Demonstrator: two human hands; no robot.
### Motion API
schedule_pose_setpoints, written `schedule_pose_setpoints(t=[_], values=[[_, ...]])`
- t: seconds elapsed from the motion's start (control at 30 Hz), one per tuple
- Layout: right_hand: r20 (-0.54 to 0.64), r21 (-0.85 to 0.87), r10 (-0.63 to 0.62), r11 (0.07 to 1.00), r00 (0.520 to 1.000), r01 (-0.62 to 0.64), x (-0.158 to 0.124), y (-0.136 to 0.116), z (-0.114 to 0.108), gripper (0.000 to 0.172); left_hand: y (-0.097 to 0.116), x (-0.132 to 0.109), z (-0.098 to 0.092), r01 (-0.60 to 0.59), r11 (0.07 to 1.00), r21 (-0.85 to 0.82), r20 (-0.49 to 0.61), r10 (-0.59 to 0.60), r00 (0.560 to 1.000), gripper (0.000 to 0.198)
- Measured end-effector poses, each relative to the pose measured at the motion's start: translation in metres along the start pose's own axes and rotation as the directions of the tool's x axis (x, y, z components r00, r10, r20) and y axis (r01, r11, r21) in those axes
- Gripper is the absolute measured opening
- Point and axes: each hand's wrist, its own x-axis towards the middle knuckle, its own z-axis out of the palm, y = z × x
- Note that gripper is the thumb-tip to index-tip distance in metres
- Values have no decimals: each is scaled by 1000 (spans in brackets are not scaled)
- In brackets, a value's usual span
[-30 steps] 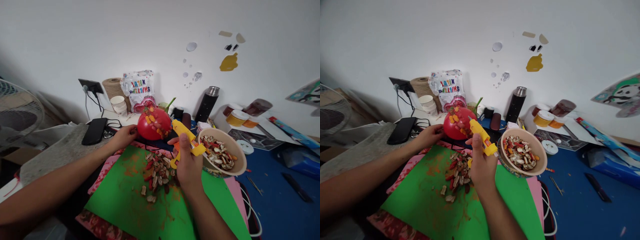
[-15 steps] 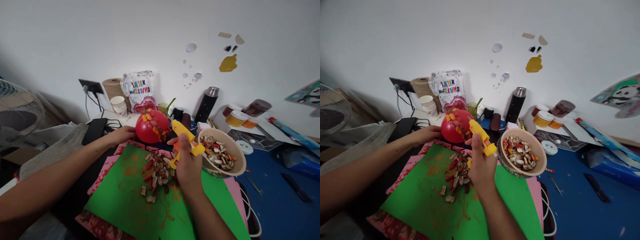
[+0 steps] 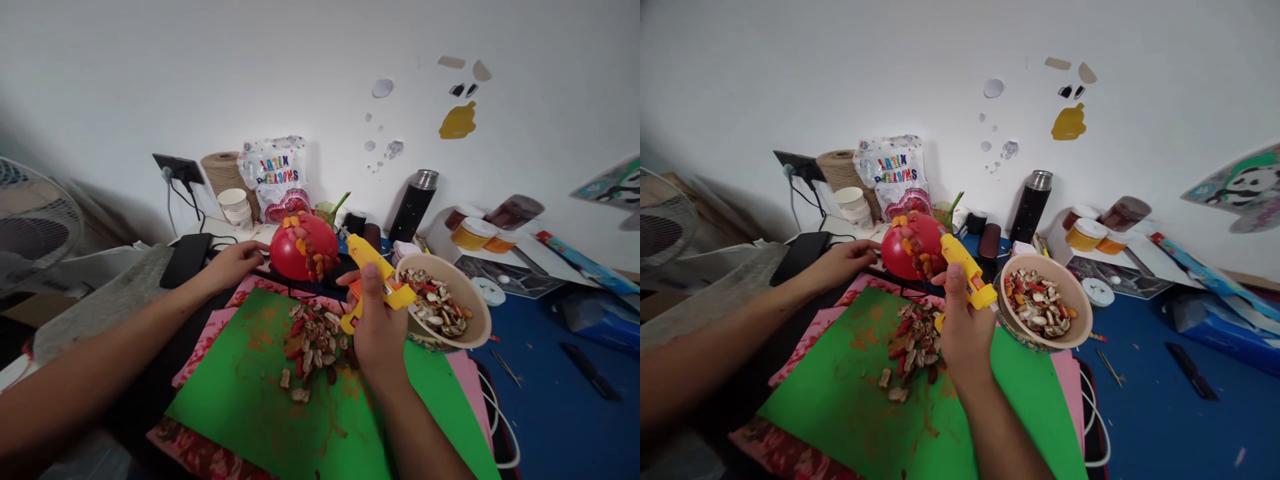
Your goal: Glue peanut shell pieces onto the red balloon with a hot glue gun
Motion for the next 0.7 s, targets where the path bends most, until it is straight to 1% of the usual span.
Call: schedule_pose_setpoints(t=[0.07,0.13,0.2,0.23,0.3,0.33,0.4,0.47,0.53,0.6,0.7], values=[[-7,14,1,1000,1000,0,0,-1,1,76,2,-8,-6,-29,1000,2,-49,29,998,46],[-10,23,-1,1000,1000,1,1,-2,1,77,7,-19,-9,-81,997,14,-105,82,991,44],[-6,17,-11,1000,1000,12,1,-2,1,78,15,-32,-10,-145,989,40,-105,149,983,43],[-3,12,-15,1000,1000,15,1,-2,1,78,20,-39,-9,-179,982,54,-67,183,981,43],[7,2,-12,1000,1000,12,2,-1,1,78,29,-52,-4,-273,959,77,63,268,961,42],[12,-3,-5,1000,1000,5,2,0,1,78,33,-57,-1,-330,940,83,144,317,938,40],[19,-14,2,1000,1000,-1,2,1,1,78,39,-67,5,-435,894,104,307,387,869,35],[28,-23,4,1000,1000,-3,1,2,1,78,42,-75,13,-510,847,149,432,408,804,28],[31,-24,0,1000,1000,1,1,2,2,76,43,-81,21,-557,801,219,512,391,765,22],[33,-13,4,1000,999,-3,0,2,2,75,44,-85,30,-585,750,309,556,356,751,20],[25,10,22,1000,999,-22,-1,2,3,74,46,-86,40,-598,671,439,580,297,759,25]])
